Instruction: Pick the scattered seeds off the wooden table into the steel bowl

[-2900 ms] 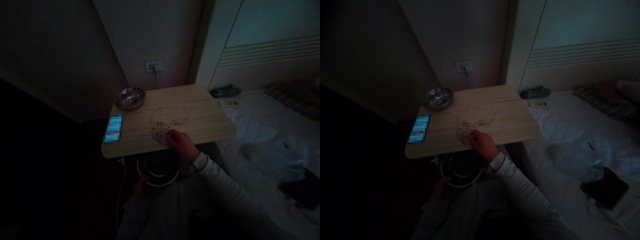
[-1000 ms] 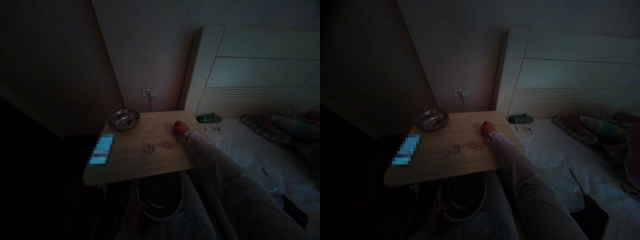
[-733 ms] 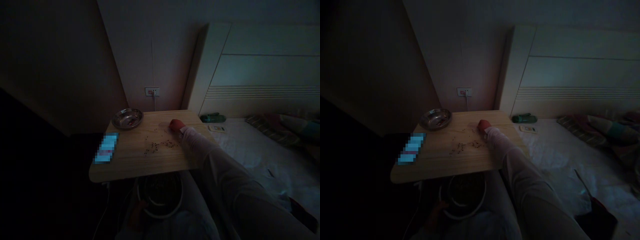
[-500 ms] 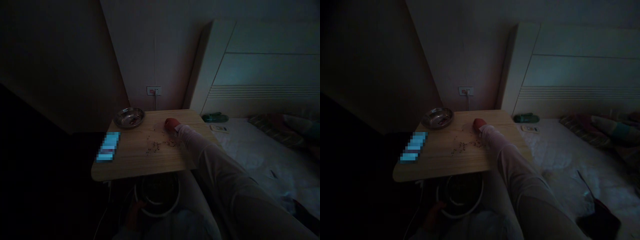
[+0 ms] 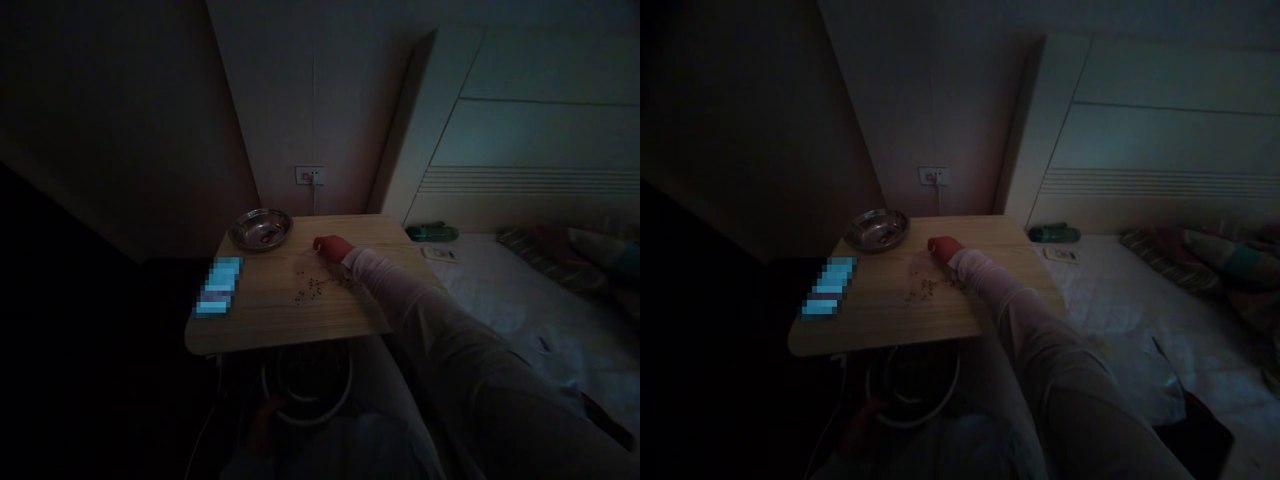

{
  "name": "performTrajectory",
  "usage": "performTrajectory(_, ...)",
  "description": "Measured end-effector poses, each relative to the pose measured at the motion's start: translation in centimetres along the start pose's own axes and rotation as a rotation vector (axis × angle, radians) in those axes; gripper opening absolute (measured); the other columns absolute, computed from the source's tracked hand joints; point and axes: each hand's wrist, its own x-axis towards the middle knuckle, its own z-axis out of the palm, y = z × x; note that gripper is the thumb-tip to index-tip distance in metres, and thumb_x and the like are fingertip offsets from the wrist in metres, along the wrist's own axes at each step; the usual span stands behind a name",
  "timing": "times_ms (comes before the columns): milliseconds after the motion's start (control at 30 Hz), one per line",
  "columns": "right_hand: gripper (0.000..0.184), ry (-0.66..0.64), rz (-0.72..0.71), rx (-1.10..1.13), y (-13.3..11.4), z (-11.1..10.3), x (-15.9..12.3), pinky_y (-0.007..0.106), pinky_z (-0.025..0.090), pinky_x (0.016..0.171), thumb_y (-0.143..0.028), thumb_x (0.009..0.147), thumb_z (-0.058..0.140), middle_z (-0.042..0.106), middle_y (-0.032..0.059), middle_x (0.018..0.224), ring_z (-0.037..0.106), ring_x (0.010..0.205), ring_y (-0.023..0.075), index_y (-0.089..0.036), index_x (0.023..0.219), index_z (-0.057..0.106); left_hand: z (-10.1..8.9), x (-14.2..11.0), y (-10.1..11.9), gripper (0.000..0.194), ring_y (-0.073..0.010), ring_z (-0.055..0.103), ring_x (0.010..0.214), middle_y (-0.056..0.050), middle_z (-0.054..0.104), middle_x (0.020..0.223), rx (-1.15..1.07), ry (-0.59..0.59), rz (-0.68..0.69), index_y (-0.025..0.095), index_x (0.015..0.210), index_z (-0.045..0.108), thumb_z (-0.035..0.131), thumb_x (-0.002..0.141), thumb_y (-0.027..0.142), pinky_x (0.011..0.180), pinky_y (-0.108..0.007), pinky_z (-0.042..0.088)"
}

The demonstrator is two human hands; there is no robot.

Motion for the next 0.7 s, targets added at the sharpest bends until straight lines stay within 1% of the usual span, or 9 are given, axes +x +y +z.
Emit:
performTrajectory(67,0.025,0.007,-0.033,0.004,-0.3,-0.1,-0.8,0.023,0.04,0.073,-0.019,0.08,0.051,0.066,0.0057,0.098,0.059,0.089,0.0165,-0.02,0.103,0.06,0.1,-0.1,0.1,0.022,-0.0337,0.06,0.094,-0.003,0.059,0.048,-0.017,-0.004,-0.005,0.024,0.046,0.053,0.061,0.044,0.003,0.087,-0.045,0.044)
performTrajectory(133,0.025,0.0,-0.08,0.013,-0.4,-0.1,-1.5,0.024,0.039,0.071,-0.018,0.08,0.05,0.067,0.0064,0.095,0.059,0.086,0.0166,-0.018,0.103,0.059,0.3,-0.4,0.3,0.024,-0.0343,0.06,0.091,-0.003,0.057,0.044,-0.022,-0.005,-0.021,0.024,0.043,0.051,0.061,0.043,0.003,0.085,-0.046,0.044)
performTrajectory(233,0.023,-0.002,-0.16,0.051,-0.3,-0.2,-2.4,0.022,0.037,0.07,-0.017,0.081,0.049,0.066,0.0062,0.093,0.058,0.08,0.0144,-0.016,0.101,0.059,0.7,-1.2,0.7,0.021,-0.0328,0.061,0.089,-0.003,0.059,0.048,-0.019,-0.069,-0.038,0.023,0.045,0.053,0.061,0.045,0.004,0.083,-0.045,0.045)
performTrajectory(300,0.021,0.022,-0.192,0.079,-0.1,-0.4,-2.7,0.022,0.037,0.07,-0.017,0.081,0.048,0.065,0.0055,0.092,0.057,0.078,0.0127,-0.015,0.1,0.058,0.8,-1.6,0.9,0.016,-0.0308,0.061,0.087,-0.003,0.062,0.052,-0.024,-0.123,-0.039,0.022,0.049,0.057,0.061,0.047,0.006,0.083,-0.044,0.045)
performTrajectory(333,0.021,0.043,-0.195,0.087,-0.1,-0.4,-2.7,0.021,0.037,0.07,-0.018,0.082,0.047,0.065,0.0052,0.093,0.056,0.078,0.0122,-0.015,0.1,0.057,0.8,-1.7,1.1,0.014,-0.0301,0.062,0.085,-0.002,0.062,0.053,-0.022,-0.136,-0.042,0.021,0.05,0.058,0.061,0.048,0.007,0.082,-0.043,0.045)
performTrajectory(400,0.021,0.09,-0.176,0.087,-0.1,-0.4,-2.6,0.021,0.037,0.071,-0.019,0.083,0.045,0.064,0.005,0.094,0.056,0.081,0.0125,-0.016,0.1,0.056,0.8,-1.7,1.3,0.013,-0.0292,0.062,0.081,-0.002,0.061,0.051,0.005,-0.126,-0.047,0.021,0.049,0.058,0.061,0.048,0.008,0.081,-0.043,0.045)
performTrajectory(533,0.023,0.154,-0.094,-0.009,-0.9,0.3,-2.1,0.025,0.038,0.069,-0.025,0.088,0.036,0.064,0.0085,0.097,0.058,0.082,0.0172,-0.018,0.1,0.054,0.5,-1.2,1.4,0.013,-0.0286,0.061,0.078,-0.002,0.061,0.052,0.07,-0.117,-0.043,0.02,0.045,0.057,0.062,0.047,0.009,0.08,-0.041,0.045)
performTrajectory(633,0.025,0.148,-0.065,-0.115,-1.8,0.9,-2.0,0.028,0.04,0.066,-0.024,0.089,0.034,0.065,0.0112,0.097,0.06,0.08,0.0204,-0.019,0.106,0.051,-0.1,-0.9,1.3,0.015,-0.0307,0.061,0.08,-0.003,0.058,0.047,0.068,-0.098,-0.044,0.021,0.043,0.054,0.063,0.046,0.009,0.08,-0.043,0.044)
performTrajectory(700,0.026,0.123,-0.1,-0.171,-2.2,1.1,-2.3,0.029,0.04,0.065,-0.023,0.088,0.036,0.065,0.0118,0.096,0.061,0.08,0.0215,-0.019,0.109,0.049,-0.4,-0.8,1.1,0.015,-0.0326,0.06,0.083,-0.003,0.057,0.046,0.052,-0.083,-0.056,0.021,0.045,0.054,0.063,0.045,0.009,0.08,-0.045,0.044)
